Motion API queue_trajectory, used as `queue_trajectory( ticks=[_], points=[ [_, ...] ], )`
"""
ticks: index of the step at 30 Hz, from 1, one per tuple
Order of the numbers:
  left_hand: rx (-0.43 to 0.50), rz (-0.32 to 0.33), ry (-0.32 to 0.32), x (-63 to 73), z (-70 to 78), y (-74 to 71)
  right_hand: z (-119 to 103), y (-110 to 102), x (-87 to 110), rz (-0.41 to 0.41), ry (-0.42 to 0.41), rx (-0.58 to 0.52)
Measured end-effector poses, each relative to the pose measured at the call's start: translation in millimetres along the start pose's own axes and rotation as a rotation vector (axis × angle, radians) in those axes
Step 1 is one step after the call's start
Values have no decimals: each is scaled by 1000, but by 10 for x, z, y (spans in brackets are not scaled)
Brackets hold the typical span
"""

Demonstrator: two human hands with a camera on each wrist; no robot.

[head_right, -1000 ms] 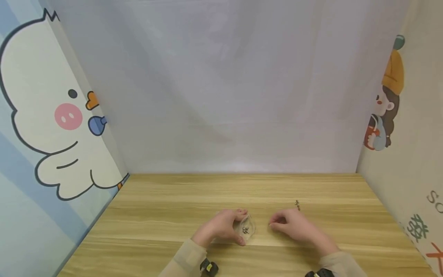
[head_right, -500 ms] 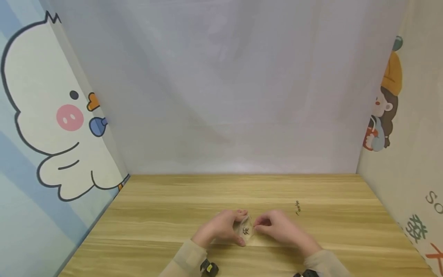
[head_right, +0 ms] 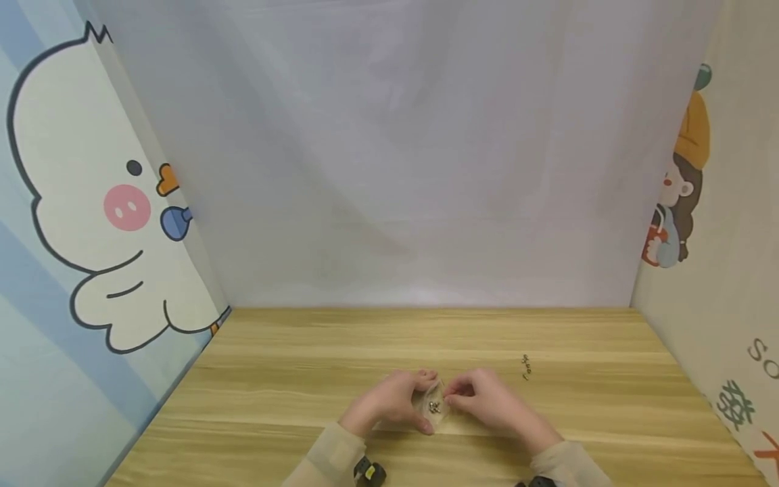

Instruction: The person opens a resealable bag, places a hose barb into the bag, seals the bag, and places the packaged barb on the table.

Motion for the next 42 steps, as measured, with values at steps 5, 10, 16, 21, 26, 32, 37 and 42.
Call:
queue_trajectory(
  ticks=[5,10,16,21,26,32,37,42],
  points=[
    [-2,-3,7,-6,4,-6,-5,-4,-1,7,8,6],
    [17,-12,-1,-12,-2,-5,7,-10,-2,26,11,31],
    [13,-12,-3,-11,0,-4,21,-22,-5,48,26,47],
    [20,-14,-3,-16,-2,-1,8,-30,-7,73,37,67],
    [15,-10,2,-23,-6,2,-8,-24,-9,84,41,73],
    [15,-10,-1,-30,-14,3,-14,-17,-15,93,44,74],
    [10,-10,2,-34,-21,7,-10,-17,-16,92,47,71],
    [-1,-5,9,-40,-24,10,-5,-22,-18,93,45,72]
  ],
)
Point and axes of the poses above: each hand's wrist, its own x-axis away from the middle knuckle, its own y-axis out of the palm, z = x × y, the point moved 3 cm from there along -x, towards the middle knuckle, and after that the axes turned 14 degrees about -z, right-handed, at the moved point
